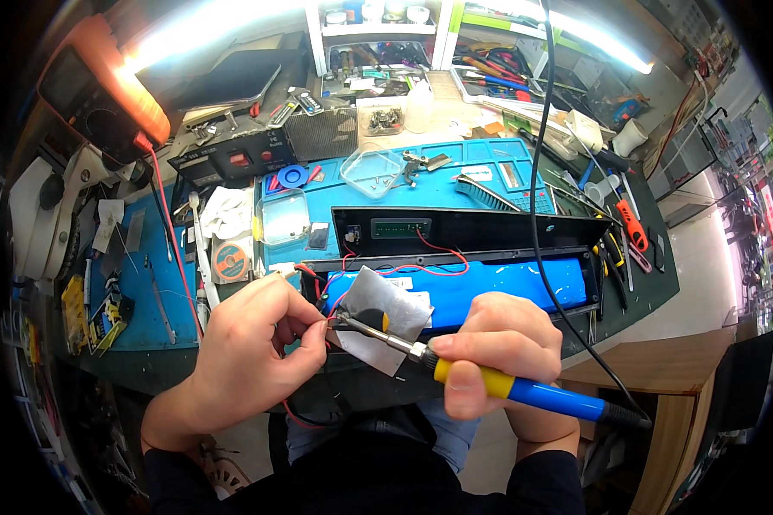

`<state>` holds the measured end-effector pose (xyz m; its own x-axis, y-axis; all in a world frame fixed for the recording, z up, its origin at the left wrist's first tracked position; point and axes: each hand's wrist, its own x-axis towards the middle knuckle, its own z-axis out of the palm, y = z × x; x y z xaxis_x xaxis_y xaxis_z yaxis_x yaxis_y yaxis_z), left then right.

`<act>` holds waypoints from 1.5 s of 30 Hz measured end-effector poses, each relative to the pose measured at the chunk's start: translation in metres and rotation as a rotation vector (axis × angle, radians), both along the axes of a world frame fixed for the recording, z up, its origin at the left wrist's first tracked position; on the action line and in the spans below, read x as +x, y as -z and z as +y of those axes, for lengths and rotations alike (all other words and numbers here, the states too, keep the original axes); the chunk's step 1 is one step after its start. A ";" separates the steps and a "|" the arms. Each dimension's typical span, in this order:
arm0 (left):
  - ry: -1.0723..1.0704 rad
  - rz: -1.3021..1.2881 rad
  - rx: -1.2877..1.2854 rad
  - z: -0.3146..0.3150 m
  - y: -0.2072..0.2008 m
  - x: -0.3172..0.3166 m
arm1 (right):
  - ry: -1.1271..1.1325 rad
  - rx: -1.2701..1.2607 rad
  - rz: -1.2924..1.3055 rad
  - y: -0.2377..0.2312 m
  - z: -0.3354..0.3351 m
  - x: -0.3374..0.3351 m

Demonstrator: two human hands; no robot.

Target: The person strips the insulation from red and black wires and solders them to a connector on a blue battery pack. They use a soldering iron and a multimeter to test the connections. The person then secures the wires with heat shrink tubing and performs a final continuity check.

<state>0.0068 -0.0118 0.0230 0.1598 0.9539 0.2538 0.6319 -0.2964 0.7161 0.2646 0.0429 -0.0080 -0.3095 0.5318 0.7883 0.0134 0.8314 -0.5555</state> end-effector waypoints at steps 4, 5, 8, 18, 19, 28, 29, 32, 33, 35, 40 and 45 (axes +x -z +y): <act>0.003 0.000 0.003 0.000 0.000 0.000 | -0.013 -0.009 0.161 0.012 0.000 0.002; 0.001 -0.002 0.002 0.000 0.001 0.000 | -0.019 -0.009 0.151 0.013 0.000 0.003; 0.004 -0.005 -0.001 0.000 0.001 -0.001 | -0.008 0.004 0.120 0.013 -0.001 0.006; 0.008 0.004 -0.042 -0.001 -0.002 -0.001 | 0.246 0.198 -0.049 0.010 -0.004 0.000; 0.008 0.019 -0.052 -0.002 -0.003 -0.002 | 0.245 0.193 -0.048 0.010 -0.004 -0.002; 0.009 -0.005 -0.042 -0.002 -0.002 -0.003 | 0.197 0.209 -0.115 0.001 -0.004 -0.005; 0.009 -0.019 -0.028 -0.002 0.000 -0.003 | 0.203 0.222 -0.113 0.001 -0.003 -0.005; 0.021 -0.053 0.002 -0.001 0.001 -0.002 | 0.237 0.250 -0.154 0.001 -0.006 0.003; 0.028 -0.054 0.002 0.000 0.000 -0.002 | 0.238 0.223 -0.119 0.000 -0.009 0.008; 0.020 -0.060 -0.001 -0.001 -0.001 -0.002 | 0.222 0.173 -0.037 0.002 -0.013 0.014; 0.017 -0.072 -0.014 -0.005 -0.002 -0.007 | 0.298 0.048 0.204 -0.009 -0.019 0.025; 0.027 -0.085 -0.011 -0.007 -0.006 -0.008 | 0.508 -0.009 0.320 -0.029 -0.021 0.031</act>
